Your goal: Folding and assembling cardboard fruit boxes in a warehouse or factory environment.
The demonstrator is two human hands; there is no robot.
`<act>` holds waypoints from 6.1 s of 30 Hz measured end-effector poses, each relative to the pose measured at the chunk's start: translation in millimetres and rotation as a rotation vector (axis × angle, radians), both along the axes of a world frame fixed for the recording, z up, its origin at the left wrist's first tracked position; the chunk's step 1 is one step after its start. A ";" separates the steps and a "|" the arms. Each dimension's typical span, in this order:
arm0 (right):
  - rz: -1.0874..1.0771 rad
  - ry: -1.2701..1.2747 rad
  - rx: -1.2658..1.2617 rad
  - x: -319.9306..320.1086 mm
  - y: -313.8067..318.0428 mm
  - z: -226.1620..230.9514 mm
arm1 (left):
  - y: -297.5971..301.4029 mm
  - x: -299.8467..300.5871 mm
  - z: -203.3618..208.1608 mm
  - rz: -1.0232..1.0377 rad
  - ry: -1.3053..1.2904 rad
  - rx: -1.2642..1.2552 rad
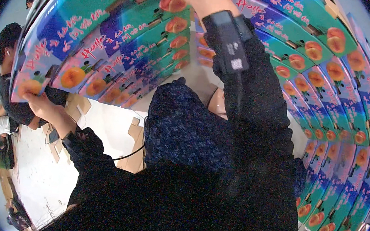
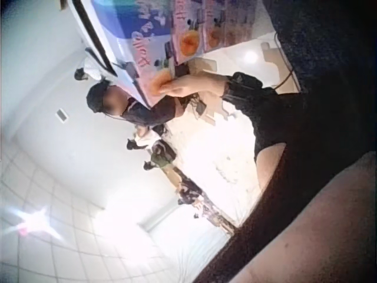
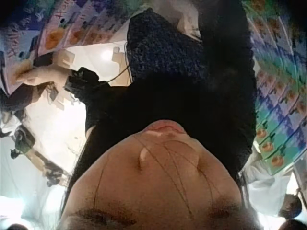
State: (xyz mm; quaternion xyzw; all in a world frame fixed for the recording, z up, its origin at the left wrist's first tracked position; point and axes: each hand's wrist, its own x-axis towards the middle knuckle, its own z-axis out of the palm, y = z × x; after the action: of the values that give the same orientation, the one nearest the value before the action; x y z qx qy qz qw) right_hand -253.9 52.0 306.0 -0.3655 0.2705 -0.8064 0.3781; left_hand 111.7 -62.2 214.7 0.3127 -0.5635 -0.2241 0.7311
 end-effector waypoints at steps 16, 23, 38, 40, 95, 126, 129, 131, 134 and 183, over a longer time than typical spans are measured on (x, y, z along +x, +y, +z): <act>-0.581 0.615 0.036 -43.9 -43.8 -42.2 | 32.3 -62.7 -11.1 -0.019 0.043 0.060; -0.751 0.647 0.013 -29.3 -41.5 -53.1 | 27.5 -59.0 -8.2 0.014 -0.094 0.058; -0.751 0.717 0.266 -13.7 -6.2 -59.7 | 28.5 -47.7 -14.1 -0.059 -0.266 -0.035; -0.851 0.854 0.086 -8.6 10.7 -70.7 | 29.4 -44.7 -18.5 -0.142 -0.293 -0.054; -0.439 0.659 1.037 -97.0 277.1 -280.5 | 90.7 -387.5 -269.5 -0.522 -0.463 0.638; -0.312 0.236 1.079 -164.5 226.6 -332.8 | 81.1 -388.1 -238.4 -0.934 -0.089 0.591; -0.518 0.690 0.977 -172.7 234.3 -349.0 | 97.1 -390.4 -216.4 -1.019 -0.140 0.713; -0.473 0.611 0.919 -169.2 232.9 -346.3 | 100.6 -386.9 -214.9 -1.098 -0.042 0.611; -0.258 0.058 0.929 -154.7 216.9 -328.8 | 69.1 -380.1 -242.6 -0.999 -0.157 0.461; -0.361 -0.451 1.026 -143.5 204.7 -415.7 | 67.8 -387.7 -262.0 -0.485 -0.775 0.464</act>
State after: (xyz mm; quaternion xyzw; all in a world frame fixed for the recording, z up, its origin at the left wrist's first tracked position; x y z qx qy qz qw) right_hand -397.4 256.7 -109.7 0.0965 0.5970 -0.6819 0.4115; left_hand -276.1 5.6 -47.3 0.3871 -0.7848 -0.3744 0.3067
